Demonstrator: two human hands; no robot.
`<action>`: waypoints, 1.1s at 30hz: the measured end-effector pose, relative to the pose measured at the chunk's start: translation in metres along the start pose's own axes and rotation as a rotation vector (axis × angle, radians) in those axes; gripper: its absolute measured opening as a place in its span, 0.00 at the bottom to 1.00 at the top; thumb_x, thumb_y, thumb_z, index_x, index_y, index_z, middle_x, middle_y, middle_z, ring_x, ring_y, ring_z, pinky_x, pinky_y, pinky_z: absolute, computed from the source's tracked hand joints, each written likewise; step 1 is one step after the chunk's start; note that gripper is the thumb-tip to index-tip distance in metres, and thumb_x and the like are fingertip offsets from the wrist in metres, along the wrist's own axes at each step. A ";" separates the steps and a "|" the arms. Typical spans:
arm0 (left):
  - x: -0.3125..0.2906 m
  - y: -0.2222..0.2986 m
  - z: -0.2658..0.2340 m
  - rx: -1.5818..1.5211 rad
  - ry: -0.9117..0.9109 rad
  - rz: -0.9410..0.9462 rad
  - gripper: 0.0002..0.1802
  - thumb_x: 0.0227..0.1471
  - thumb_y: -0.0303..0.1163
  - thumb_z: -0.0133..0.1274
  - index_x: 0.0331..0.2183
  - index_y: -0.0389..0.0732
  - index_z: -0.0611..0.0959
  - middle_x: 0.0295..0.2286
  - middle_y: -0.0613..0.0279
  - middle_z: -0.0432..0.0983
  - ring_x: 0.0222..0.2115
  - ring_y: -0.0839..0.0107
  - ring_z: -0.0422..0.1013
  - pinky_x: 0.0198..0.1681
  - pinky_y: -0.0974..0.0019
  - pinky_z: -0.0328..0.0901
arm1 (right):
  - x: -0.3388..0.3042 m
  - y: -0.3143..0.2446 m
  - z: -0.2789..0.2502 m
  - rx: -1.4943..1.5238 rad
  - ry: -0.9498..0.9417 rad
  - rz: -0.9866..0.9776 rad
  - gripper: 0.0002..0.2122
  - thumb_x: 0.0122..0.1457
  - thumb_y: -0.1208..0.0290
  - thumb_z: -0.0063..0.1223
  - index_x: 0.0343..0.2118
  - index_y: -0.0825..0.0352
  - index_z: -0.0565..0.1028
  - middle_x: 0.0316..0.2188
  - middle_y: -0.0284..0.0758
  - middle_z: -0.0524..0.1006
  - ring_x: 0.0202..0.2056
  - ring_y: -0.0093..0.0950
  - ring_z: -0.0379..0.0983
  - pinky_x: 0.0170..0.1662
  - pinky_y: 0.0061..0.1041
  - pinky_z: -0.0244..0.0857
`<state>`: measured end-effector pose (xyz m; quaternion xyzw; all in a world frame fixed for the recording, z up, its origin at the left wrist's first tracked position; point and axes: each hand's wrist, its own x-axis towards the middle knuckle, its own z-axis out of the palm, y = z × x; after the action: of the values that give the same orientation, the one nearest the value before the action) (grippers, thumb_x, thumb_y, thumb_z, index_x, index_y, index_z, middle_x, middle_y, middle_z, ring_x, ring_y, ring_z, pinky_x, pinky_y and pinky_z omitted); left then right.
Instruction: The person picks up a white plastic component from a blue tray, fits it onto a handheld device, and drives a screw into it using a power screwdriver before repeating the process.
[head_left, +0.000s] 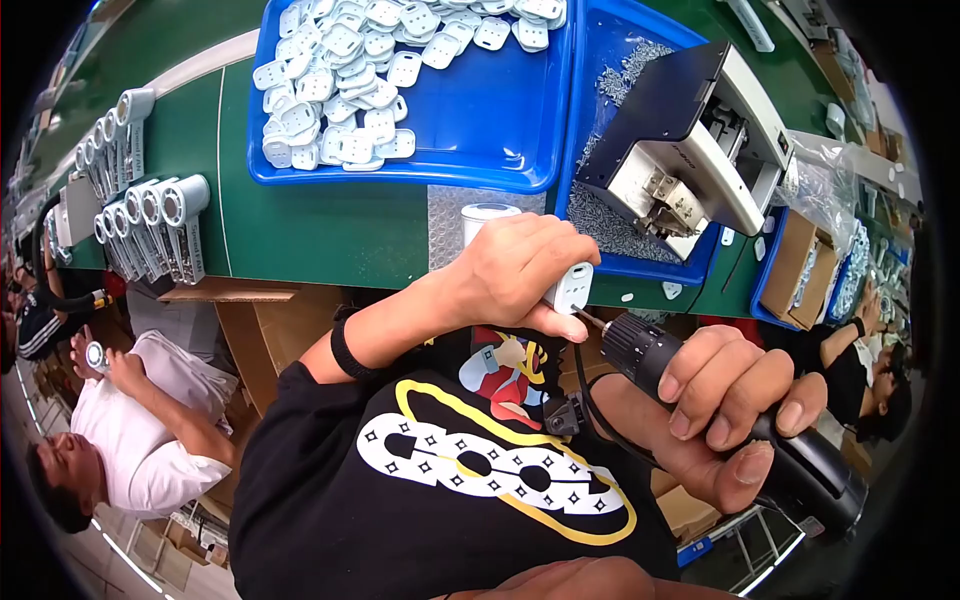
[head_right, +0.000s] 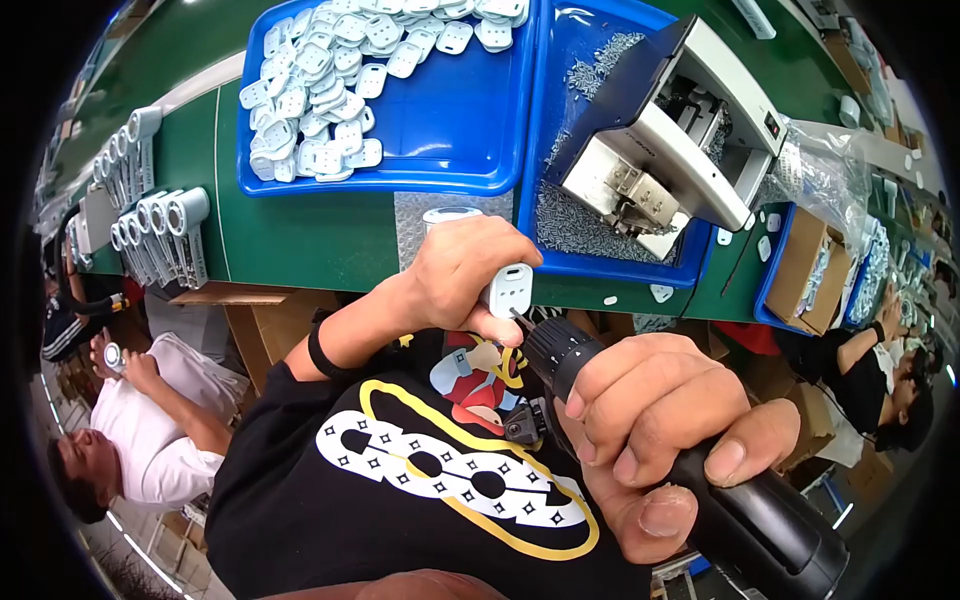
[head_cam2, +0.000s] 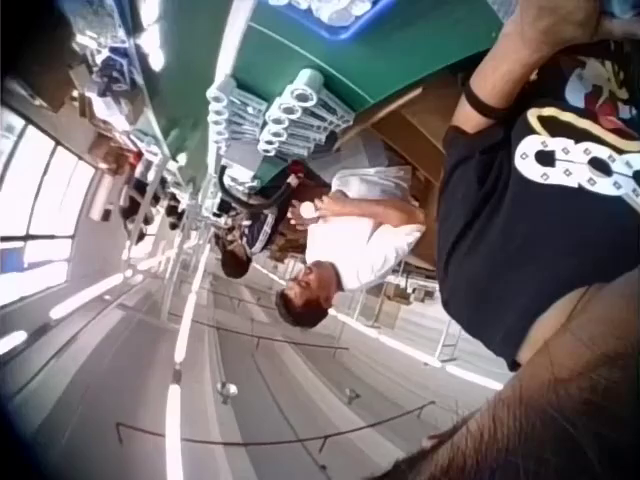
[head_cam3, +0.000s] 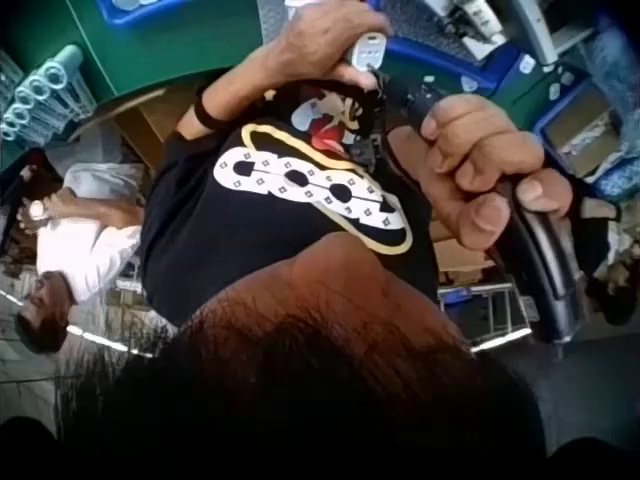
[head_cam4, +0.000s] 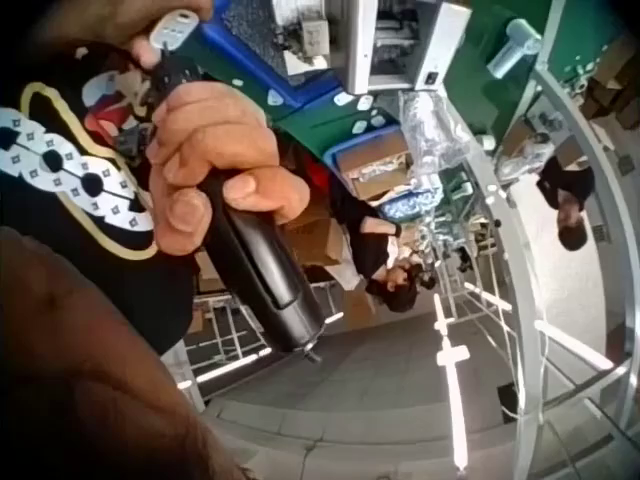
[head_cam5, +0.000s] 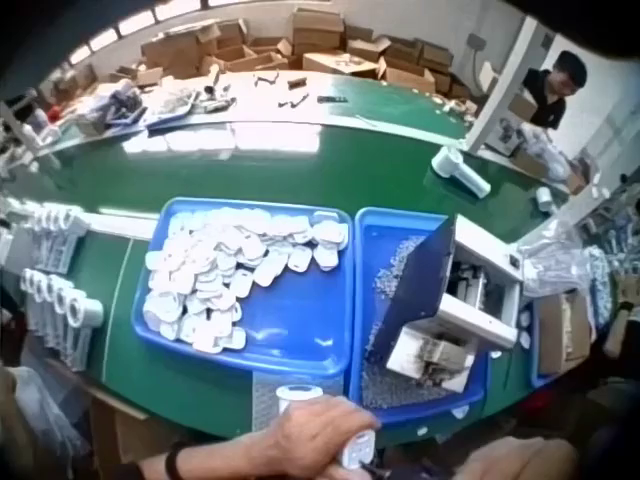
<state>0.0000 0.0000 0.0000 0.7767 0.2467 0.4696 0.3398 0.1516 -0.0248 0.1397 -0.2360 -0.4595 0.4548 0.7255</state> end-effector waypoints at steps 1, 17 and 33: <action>0.001 0.001 0.000 0.009 0.001 -0.014 0.37 0.48 0.61 0.59 0.41 0.34 0.75 0.29 0.56 0.75 0.26 0.57 0.75 0.29 0.59 0.70 | 0.000 0.001 0.001 -0.011 0.031 -0.004 0.16 0.57 0.68 0.58 0.42 0.61 0.61 0.21 0.30 0.69 0.17 0.25 0.68 0.26 0.29 0.72; 0.154 -0.109 -0.192 1.011 -0.165 0.083 0.30 0.49 0.58 0.60 0.41 0.39 0.80 0.32 0.54 0.80 0.31 0.56 0.78 0.32 0.62 0.72 | 0.040 0.065 0.035 -0.602 0.265 0.281 0.20 0.52 0.76 0.61 0.47 0.69 0.67 0.22 0.33 0.73 0.17 0.24 0.69 0.23 0.28 0.67; -0.084 0.069 -0.248 1.296 0.210 -0.966 0.37 0.46 0.47 0.65 0.54 0.41 0.72 0.40 0.55 0.75 0.41 0.56 0.71 0.44 0.54 0.64 | 0.070 0.234 0.049 -1.602 -0.397 0.397 0.23 0.51 0.68 0.64 0.45 0.70 0.65 0.27 0.55 0.79 0.35 0.55 0.77 0.38 0.48 0.72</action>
<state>-0.2546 -0.0304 0.0862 0.5790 0.8076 0.1057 -0.0370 0.0162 0.1437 0.0159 -0.6707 -0.7116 0.1437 0.1519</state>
